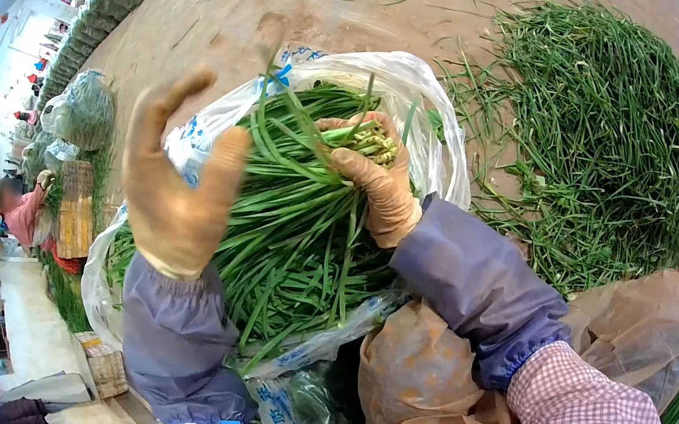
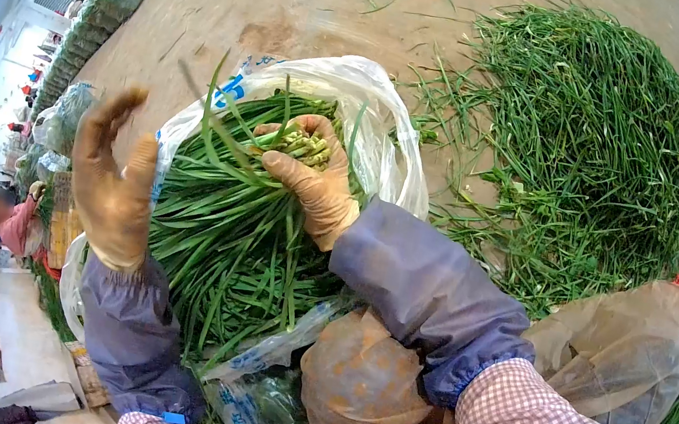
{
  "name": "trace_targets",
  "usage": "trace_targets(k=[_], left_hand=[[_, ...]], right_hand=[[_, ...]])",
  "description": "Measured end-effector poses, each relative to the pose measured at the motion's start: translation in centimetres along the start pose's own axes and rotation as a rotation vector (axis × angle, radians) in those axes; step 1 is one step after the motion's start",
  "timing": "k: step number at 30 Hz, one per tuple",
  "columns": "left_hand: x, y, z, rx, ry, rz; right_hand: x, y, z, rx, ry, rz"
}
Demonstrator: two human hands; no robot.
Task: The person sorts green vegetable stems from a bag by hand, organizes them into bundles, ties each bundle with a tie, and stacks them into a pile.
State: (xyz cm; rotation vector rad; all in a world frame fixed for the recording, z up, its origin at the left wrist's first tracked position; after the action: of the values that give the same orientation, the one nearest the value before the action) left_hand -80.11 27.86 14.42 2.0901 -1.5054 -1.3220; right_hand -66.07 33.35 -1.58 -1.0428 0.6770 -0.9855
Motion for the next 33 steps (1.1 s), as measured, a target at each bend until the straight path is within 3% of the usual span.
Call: trace_targets(k=[1,3,5,8,10,12,13,17,19,22,23,24,25,27,30,33], left_hand=[[-0.8,-1.0,-0.9,0.017,-0.161,0.019],[-1.6,-3.5,-1.9,-0.257,-0.309,0.385],[-0.7,-4.5,-1.2,-0.423,-0.248,0.53],[2.0,-3.5,0.8,-0.475,-0.136,0.516],[4.9,-3.2,1.0,-0.435,-0.089,0.406],[8.1,-2.5,2.0,-0.577,-0.053,0.411],[10.5,-2.2,3.0,-0.396,0.005,0.32],[16.0,-1.2,2.3,-0.352,0.225,0.21],[17.4,-0.6,1.5,-0.449,0.338,0.178],[13.9,1.5,0.7,0.067,0.574,0.268],[12.1,2.9,-0.4,-0.131,0.627,0.289],[12.4,4.2,1.4,0.144,0.698,0.042],[9.6,4.9,-0.7,0.079,0.467,0.056],[7.9,7.3,0.7,0.344,0.376,-0.338],[4.5,5.8,-0.4,0.696,0.244,-0.036],[2.3,3.2,1.7,0.404,0.387,0.628]], right_hand=[[0.3,-0.5,0.0,0.033,0.035,-0.006],[0.5,-1.4,-0.4,0.109,0.103,-0.068],[1.2,-2.7,-0.2,0.068,0.075,-0.111],[1.4,-3.5,-0.1,0.09,0.059,-0.087],[2.0,-3.9,-0.8,0.152,0.07,0.074],[3.2,-4.7,-1.5,0.394,0.222,0.375],[3.6,-5.2,-1.5,0.479,0.269,0.462],[3.5,-7.2,-1.5,0.893,0.761,0.682],[3.3,-7.8,-2.4,0.848,0.707,0.753],[3.3,-8.1,-2.5,0.756,0.594,0.738],[3.4,-8.1,-2.5,0.689,0.547,0.694],[3.4,-8.2,-2.5,0.622,0.501,0.652],[3.4,-8.6,-2.2,0.583,0.479,0.599],[3.5,-8.9,-2.0,0.698,0.444,0.511],[4.1,-9.7,-1.9,0.822,0.504,0.571],[5.2,-12.2,-1.2,0.718,0.482,0.646]])
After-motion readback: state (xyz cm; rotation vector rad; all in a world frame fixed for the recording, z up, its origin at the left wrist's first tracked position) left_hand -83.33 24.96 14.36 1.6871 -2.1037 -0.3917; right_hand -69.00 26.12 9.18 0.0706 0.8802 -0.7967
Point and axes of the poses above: each hand's wrist, its own x-axis away from the middle knuckle, its own y-axis out of the back of the hand, z = x × y, the point moved 2 cm from there along -x, towards the middle knuckle, and after that the axes turned 3 degrees about -z, right-handed, at the moved point
